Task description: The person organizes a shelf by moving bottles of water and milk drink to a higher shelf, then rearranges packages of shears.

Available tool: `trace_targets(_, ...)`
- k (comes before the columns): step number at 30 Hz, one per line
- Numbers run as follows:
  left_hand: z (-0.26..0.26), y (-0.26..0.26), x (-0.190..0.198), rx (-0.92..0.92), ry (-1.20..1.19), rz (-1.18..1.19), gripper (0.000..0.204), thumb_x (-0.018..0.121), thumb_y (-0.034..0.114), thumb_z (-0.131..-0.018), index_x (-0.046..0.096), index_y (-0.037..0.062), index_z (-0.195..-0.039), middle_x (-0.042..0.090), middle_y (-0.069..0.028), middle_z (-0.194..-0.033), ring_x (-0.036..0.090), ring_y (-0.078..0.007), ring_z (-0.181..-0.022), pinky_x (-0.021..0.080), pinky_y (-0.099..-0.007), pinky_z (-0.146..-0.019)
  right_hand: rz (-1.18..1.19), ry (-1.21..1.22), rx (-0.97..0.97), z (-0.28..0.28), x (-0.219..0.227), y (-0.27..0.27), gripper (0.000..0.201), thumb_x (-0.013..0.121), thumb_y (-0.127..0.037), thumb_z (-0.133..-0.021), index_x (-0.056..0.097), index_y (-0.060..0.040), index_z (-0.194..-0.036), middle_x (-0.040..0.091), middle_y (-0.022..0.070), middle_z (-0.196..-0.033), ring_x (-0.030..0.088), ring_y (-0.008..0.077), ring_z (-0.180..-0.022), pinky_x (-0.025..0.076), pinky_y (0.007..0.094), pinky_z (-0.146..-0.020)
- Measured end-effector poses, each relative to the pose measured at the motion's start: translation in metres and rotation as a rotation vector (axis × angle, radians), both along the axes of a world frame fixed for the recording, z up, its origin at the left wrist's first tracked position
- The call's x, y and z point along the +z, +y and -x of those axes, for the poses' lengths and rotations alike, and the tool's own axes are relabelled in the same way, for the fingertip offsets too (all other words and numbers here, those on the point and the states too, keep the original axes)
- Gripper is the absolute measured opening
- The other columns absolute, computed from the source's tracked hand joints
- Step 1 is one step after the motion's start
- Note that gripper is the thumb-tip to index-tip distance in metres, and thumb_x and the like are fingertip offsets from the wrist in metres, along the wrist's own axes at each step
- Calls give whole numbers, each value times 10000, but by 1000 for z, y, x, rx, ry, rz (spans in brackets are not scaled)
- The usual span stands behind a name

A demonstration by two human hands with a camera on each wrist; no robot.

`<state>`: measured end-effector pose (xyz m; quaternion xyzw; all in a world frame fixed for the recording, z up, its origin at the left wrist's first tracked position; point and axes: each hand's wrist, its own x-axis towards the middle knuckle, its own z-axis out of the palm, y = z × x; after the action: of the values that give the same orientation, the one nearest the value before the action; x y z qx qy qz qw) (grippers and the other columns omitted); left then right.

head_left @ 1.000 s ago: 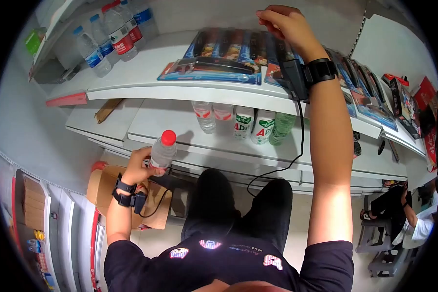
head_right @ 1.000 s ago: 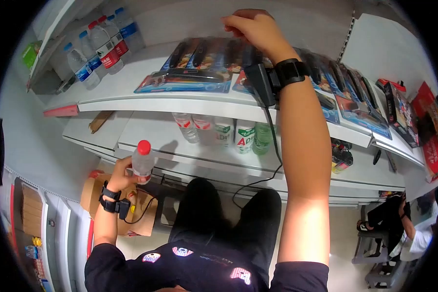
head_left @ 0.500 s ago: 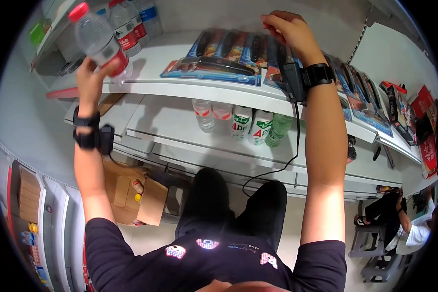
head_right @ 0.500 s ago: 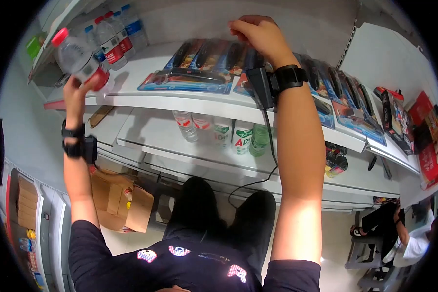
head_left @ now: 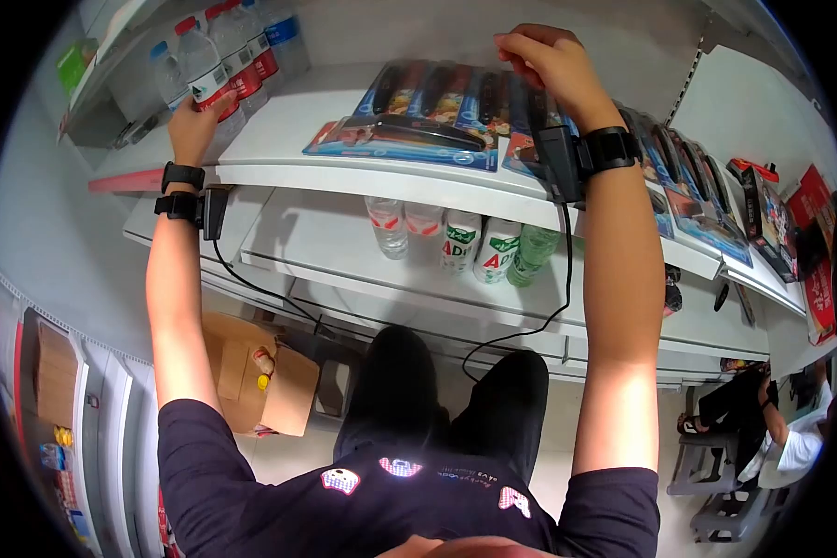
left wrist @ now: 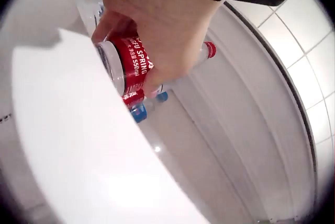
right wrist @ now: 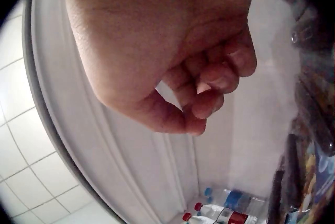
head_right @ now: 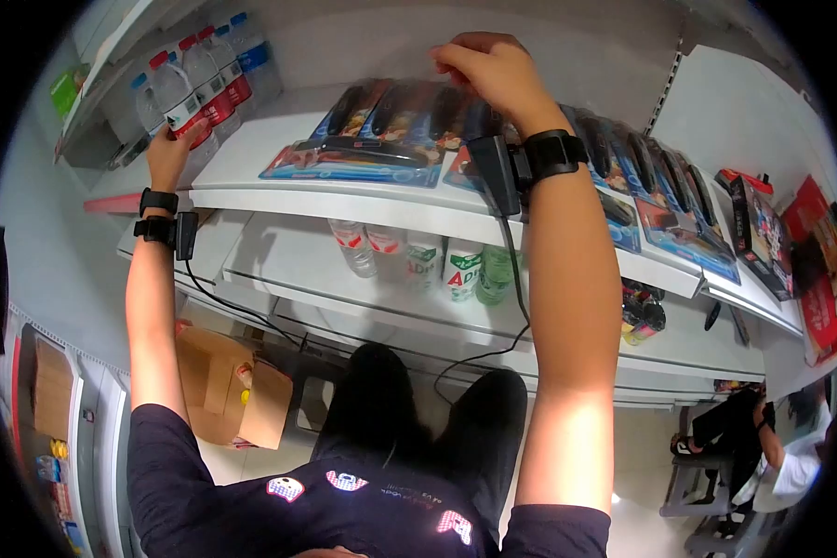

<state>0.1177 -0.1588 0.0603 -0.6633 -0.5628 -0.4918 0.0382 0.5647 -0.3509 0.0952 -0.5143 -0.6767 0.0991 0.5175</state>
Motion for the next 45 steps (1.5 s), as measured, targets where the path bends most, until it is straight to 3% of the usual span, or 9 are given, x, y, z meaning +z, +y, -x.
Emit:
trace_targets(9,1,12,-22,3,112,-292,774,849,518,-647,622,-56,-1114,667,-206,-1004,655,-299,-889,511,-379,-805,0,44,11,4,0,-6,308,671,-338,-854,720,-39,-910,680,22,-826,578,85,-716,468,227,-631)
trace_targets(11,5,19,-30,49,139,-333,823,849,526,-643,600,-61,-1163,648,-220,-1060,645,-319,-948,506,-388,-832,-61,86,15,10,-2,-6,296,634,-341,-880,658,-69,-767,516,-45,-644,408,44,-561,295,214,-505)
trace_targets(21,-4,12,-36,211,234,-400,839,800,602,-654,581,11,-1207,626,-185,-1057,628,-360,-964,519,-443,-781,-64,35,14,6,-4,-3,290,633,-333,-889,652,-76,-755,501,-54,-628,403,34,-555,294,210,-505)
trace_targets(23,-6,9,-33,202,244,-375,828,790,603,-673,586,1,-1205,635,-190,-1050,628,-357,-976,514,-434,-797,-58,60,26,3,-6,2,300,648,-327,-859,709,-33,-864,654,16,-785,566,85,-687,448,230,-615)
trace_targets(35,-8,-6,-37,342,259,-520,743,783,576,-709,624,22,-1177,626,-148,-982,622,-309,-867,513,-399,-746,72,205,6,15,0,-11,226,599,-216,-867,658,-13,-789,590,15,-677,510,96,-573,400,245,-515)
trace_targets(37,-12,-25,-32,-31,74,-770,515,782,407,-798,633,20,-1104,582,-109,-896,553,-236,-744,473,-333,-689,61,173,0,18,-1,-13,217,602,-215,-871,653,-22,-786,587,10,-684,502,90,-568,394,230,-511)
trace_targets(38,-17,-44,-41,-223,54,-834,237,724,171,-859,607,5,-982,523,-70,-836,469,-200,-683,419,-298,-654,83,190,-1,18,0,-14,220,601,-217,-873,654,-22,-786,587,9,-683,501,88,-568,391,230,-509)
trace_targets(41,-48,-115,-94,-841,176,-790,172,665,1,-719,566,42,-853,569,-84,-743,540,-231,-637,420,-332,-595,97,188,-2,13,1,-14,225,598,-222,-875,654,-22,-788,584,5,-679,498,85,-567,388,231,-506)
trace_targets(45,-78,-148,-156,-1194,591,-157,105,674,102,-694,576,77,-664,575,-93,-627,552,-313,-558,443,-417,-523,57,154,3,16,1,-13,232,595,-228,-879,657,-19,-799,580,1,-675,490,84,-561,382,236,-503)
